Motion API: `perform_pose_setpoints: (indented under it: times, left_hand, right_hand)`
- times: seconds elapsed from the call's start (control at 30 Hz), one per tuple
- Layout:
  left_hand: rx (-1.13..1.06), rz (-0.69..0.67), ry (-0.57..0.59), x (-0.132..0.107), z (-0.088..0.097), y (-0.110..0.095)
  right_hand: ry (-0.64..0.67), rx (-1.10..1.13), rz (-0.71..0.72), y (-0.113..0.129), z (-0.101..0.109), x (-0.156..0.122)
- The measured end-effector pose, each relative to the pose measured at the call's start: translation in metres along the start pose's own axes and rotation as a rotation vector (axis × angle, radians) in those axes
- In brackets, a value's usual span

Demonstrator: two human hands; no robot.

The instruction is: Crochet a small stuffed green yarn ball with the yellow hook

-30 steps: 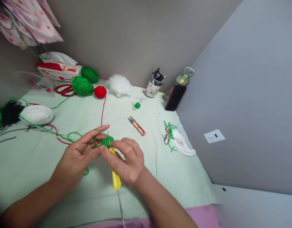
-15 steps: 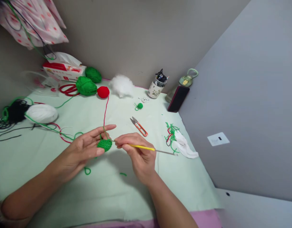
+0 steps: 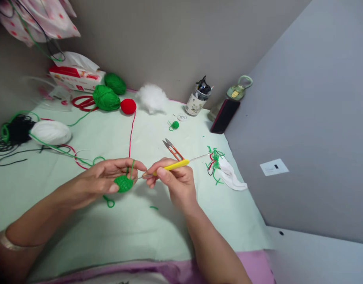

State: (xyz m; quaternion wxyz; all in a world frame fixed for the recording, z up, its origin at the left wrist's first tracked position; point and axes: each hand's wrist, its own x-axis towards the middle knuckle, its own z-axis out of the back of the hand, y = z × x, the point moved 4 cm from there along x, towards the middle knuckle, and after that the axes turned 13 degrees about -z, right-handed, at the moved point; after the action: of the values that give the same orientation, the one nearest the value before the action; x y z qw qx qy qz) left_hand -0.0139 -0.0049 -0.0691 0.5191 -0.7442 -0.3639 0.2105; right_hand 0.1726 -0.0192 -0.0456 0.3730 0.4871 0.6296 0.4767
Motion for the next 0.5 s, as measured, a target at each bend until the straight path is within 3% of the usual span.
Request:
perform_pose_setpoints:
  times: [0.23,0.5]
  left_hand:
    - [-0.097,-0.018,0.027,0.001,-0.001,-0.001]
    - [-0.357,-0.017,-0.004,0.004,-0.01,0.001]
  right_hand:
    - [0.029,0.056,-0.086,-0.001,0.001,0.004]
    - [0.032,-0.038,0.008,0.0,0.0,0.003]
